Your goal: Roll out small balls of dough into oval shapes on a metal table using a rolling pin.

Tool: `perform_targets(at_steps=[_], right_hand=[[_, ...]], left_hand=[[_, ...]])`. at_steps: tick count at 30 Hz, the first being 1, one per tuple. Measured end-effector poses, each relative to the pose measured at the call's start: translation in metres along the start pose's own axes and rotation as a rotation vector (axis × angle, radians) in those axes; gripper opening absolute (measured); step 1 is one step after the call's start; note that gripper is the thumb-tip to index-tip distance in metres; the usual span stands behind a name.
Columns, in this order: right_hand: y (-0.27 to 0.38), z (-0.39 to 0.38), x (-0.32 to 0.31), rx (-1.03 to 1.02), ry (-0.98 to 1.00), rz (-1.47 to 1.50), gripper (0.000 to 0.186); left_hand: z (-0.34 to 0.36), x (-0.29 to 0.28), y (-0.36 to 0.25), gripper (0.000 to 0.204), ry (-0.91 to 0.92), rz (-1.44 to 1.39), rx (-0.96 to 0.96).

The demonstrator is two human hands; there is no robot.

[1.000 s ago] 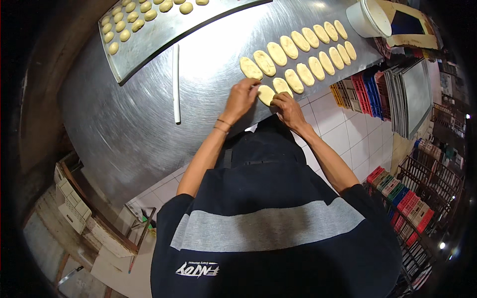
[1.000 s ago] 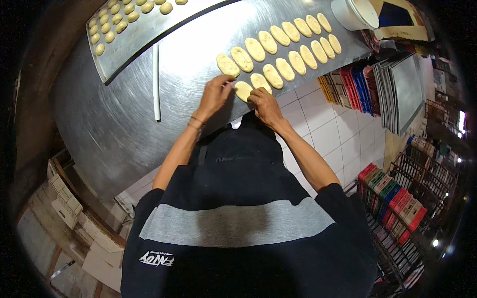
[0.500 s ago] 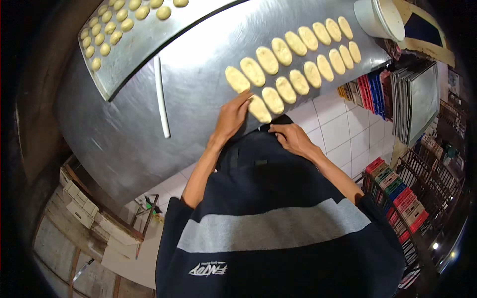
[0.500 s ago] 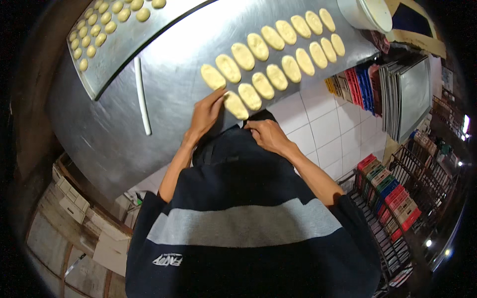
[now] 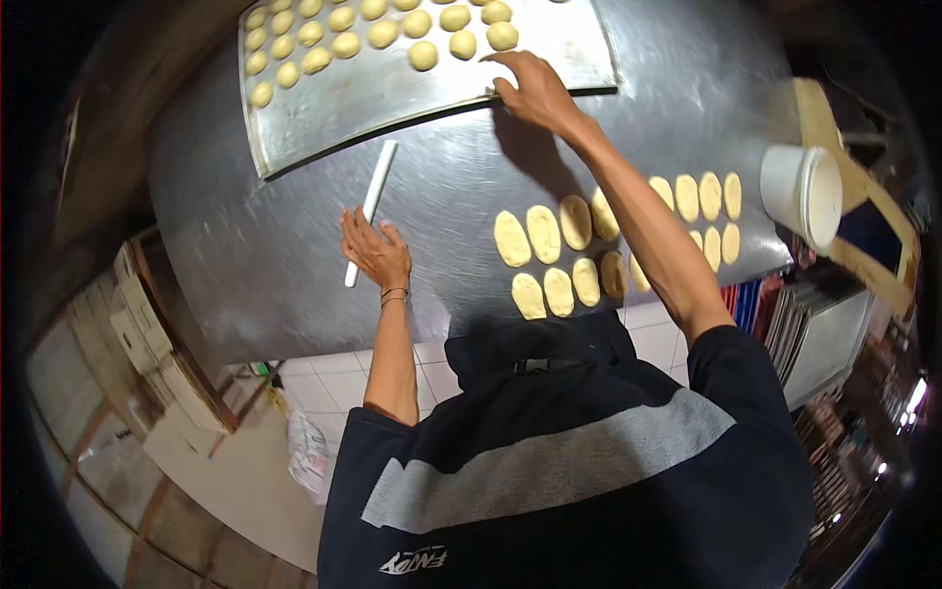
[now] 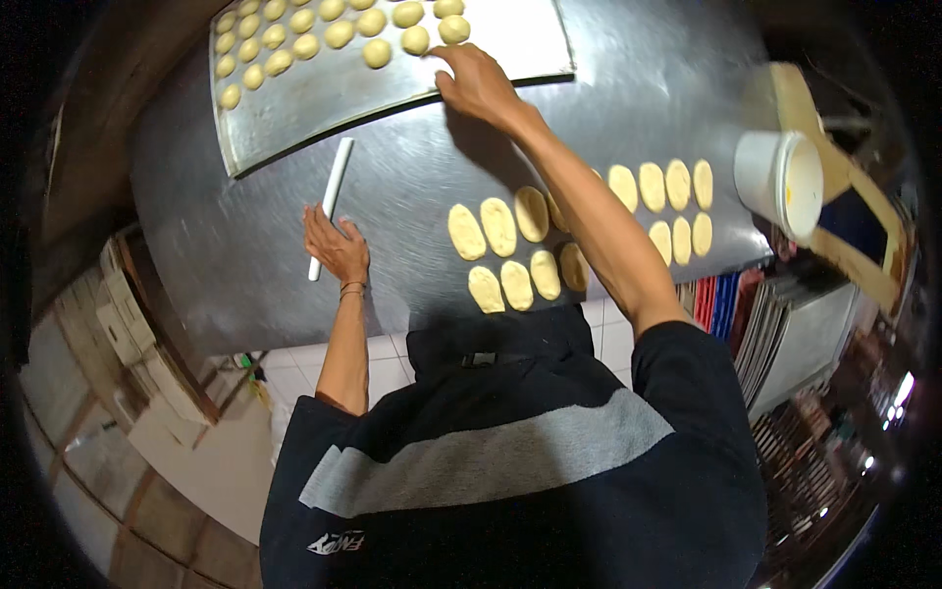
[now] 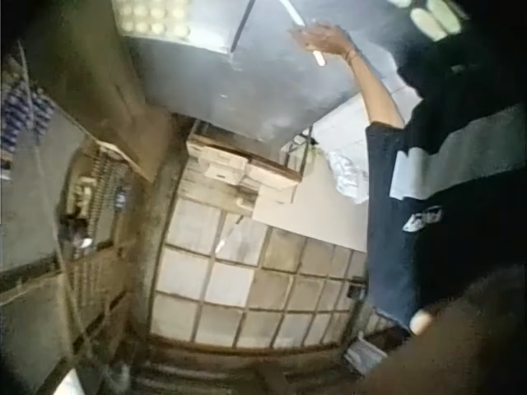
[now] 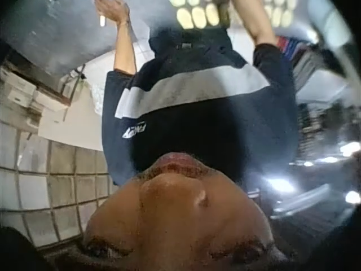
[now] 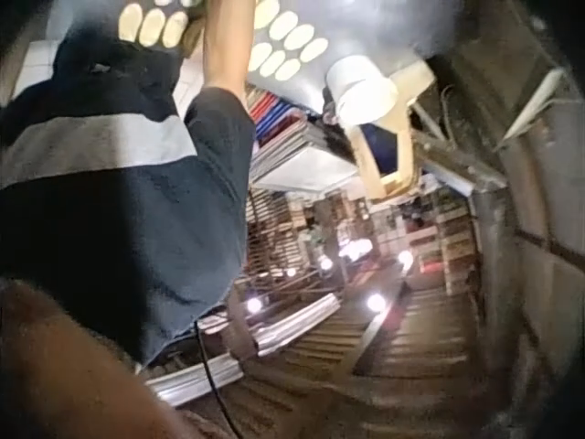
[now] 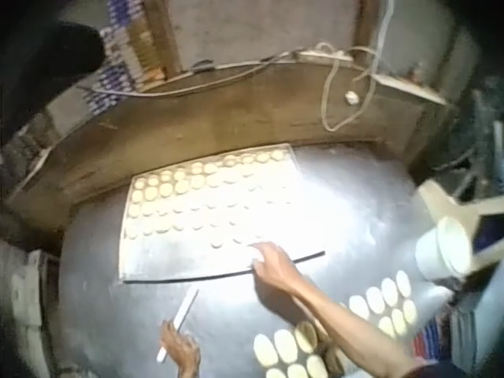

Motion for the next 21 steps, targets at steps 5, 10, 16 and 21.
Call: perform_targets(at_steps=[5, 10, 16, 21], right_hand=[[0.017, 0.085, 0.090, -0.191, -0.068, -0.154, 0.052], [0.028, 0.090, 0.096, 0.040, 0.096, -0.059, 0.028], [0.147, -0.096, 0.069, 0.003, -0.024, 0.202, 0.032], [0.204, -0.247, 0.144, -0.125, 0.313, 0.170, 0.055]], left_hand=[[0.006, -0.005, 0.002, 0.052, 0.010, -0.018, -0.020], [0.004, -0.002, 0.004, 0.053, 0.032, -0.023, -0.021], [0.002, -0.001, 0.007, 0.050, 0.022, -0.039, 0.004], [-0.001, 0.002, 0.010, 0.045, 0.116, -0.068, 0.011]])
Point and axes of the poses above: each hand's wrist, its own z-axis towards the middle knuckle, its own x-axis out of the palm, y = z × x, the point moved 10 cm from there along z, towards the middle knuckle, and after that the axes turned 1 degree about -x, right-handed, at the moved point
